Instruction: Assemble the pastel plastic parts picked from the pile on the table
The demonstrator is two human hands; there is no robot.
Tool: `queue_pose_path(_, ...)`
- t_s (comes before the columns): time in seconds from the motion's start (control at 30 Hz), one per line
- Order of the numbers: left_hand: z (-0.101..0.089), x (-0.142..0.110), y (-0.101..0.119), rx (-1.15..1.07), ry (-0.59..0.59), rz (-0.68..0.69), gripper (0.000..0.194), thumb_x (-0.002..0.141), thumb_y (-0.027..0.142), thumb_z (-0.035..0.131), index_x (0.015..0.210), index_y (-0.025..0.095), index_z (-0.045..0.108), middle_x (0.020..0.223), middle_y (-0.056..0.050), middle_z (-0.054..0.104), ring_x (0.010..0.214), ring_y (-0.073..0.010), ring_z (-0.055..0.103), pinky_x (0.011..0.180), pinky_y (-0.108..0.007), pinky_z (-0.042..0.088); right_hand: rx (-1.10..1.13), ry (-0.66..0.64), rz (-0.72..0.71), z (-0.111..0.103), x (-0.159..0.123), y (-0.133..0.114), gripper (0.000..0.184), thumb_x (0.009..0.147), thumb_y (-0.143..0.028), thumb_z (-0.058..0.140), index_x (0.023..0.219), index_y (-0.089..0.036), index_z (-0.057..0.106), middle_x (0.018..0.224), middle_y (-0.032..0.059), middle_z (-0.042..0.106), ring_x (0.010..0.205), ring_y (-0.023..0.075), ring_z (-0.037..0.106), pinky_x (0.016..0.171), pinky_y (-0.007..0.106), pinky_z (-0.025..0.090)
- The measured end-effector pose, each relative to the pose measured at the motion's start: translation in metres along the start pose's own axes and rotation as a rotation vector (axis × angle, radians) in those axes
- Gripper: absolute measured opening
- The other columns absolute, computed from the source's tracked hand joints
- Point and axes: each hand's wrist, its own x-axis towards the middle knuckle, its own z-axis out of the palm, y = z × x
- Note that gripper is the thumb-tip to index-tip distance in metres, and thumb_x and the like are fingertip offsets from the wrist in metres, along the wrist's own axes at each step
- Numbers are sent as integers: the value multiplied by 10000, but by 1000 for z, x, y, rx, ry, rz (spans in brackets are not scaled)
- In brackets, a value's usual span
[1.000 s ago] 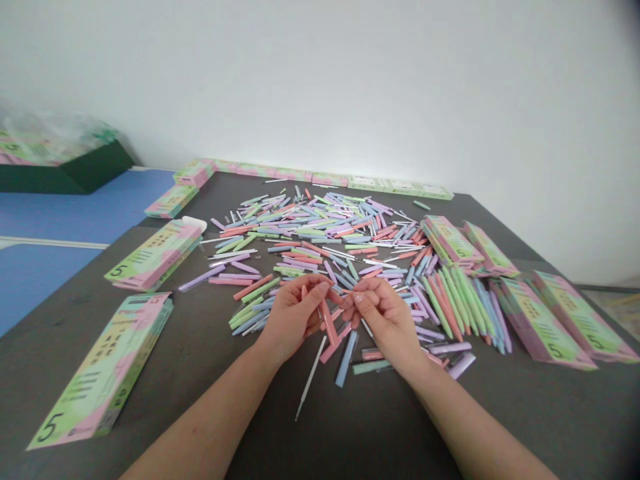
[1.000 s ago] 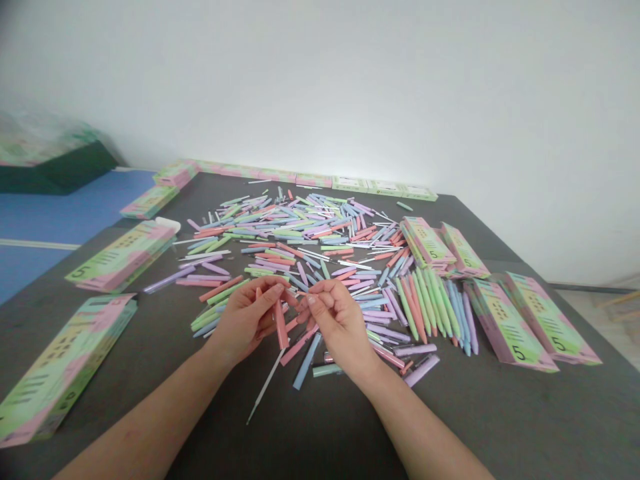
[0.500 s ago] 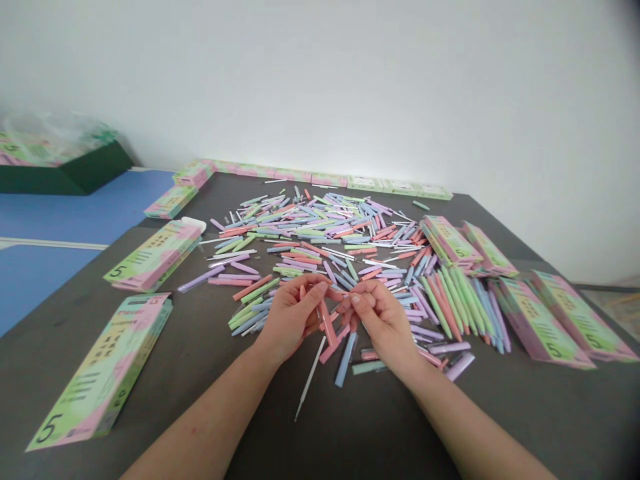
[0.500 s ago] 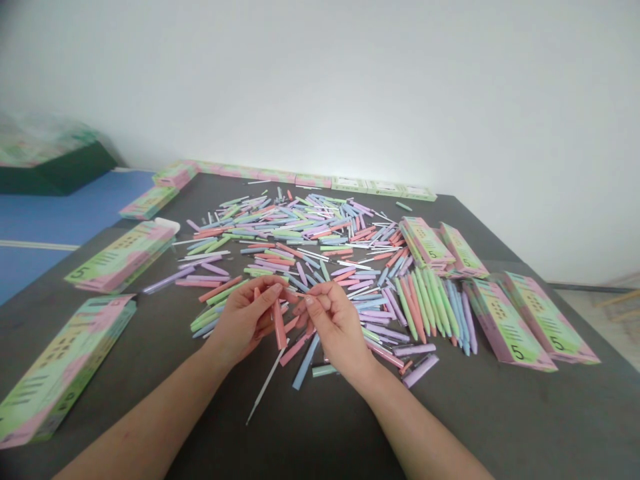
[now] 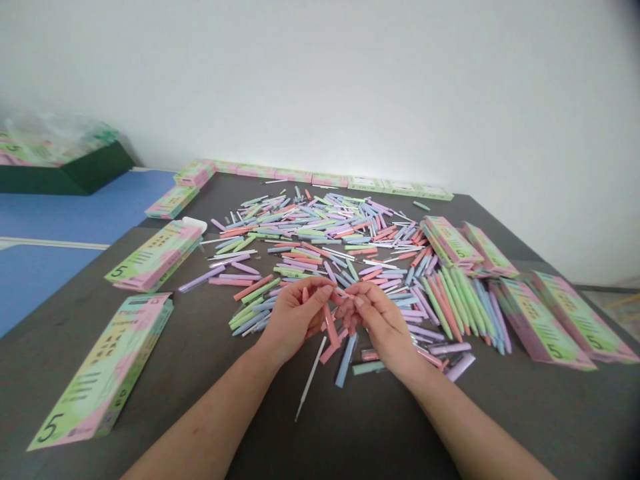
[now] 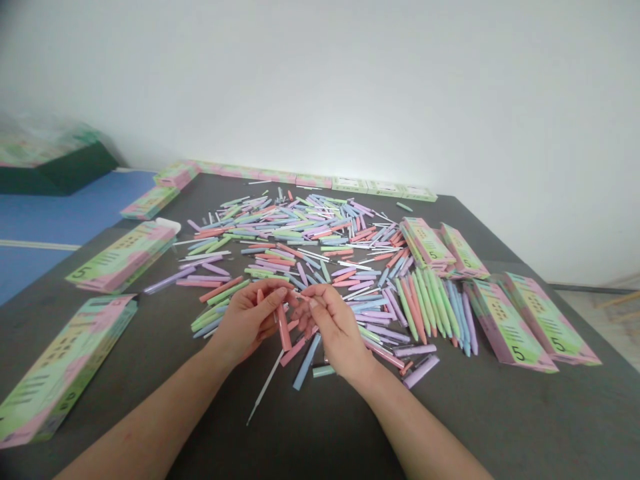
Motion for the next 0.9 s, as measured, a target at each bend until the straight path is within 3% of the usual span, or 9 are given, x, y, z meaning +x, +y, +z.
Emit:
queue_pose_path(0.23, 2, -2, 0, 18, -29, 12, 205, 759, 319, 697, 859, 148, 645, 483, 62, 522, 308, 7, 257, 313, -119, 189, 8, -64, 21, 0, -1, 0, 172, 919, -362, 496, 991, -206, 489, 692, -19, 599, 548, 91, 531, 503, 215, 424)
queue_pose_path(0.53, 1, -2, -1, 21, -25, 13, 229, 753, 341, 704, 854, 140, 663, 387, 104, 342, 310, -4, 218, 318, -119, 165, 0, -96, 15, 1, -1, -1, 227, 886, -406, 543, 994, -207, 523, 684, -22, 617, 490, 81, 499, 466, 206, 401)
queue_pose_path(0.9, 2, -1, -1, 102, 8, 43, 227, 722, 351, 726, 803, 148, 668, 408, 93, 375, 316, -11, 249, 333, -145, 171, 141, -53, 52, -3, 3, 7, 228, 838, -363, 612, 989, -192, 612, 709, 1, 635, 503, 92, 537, 451, 208, 432)
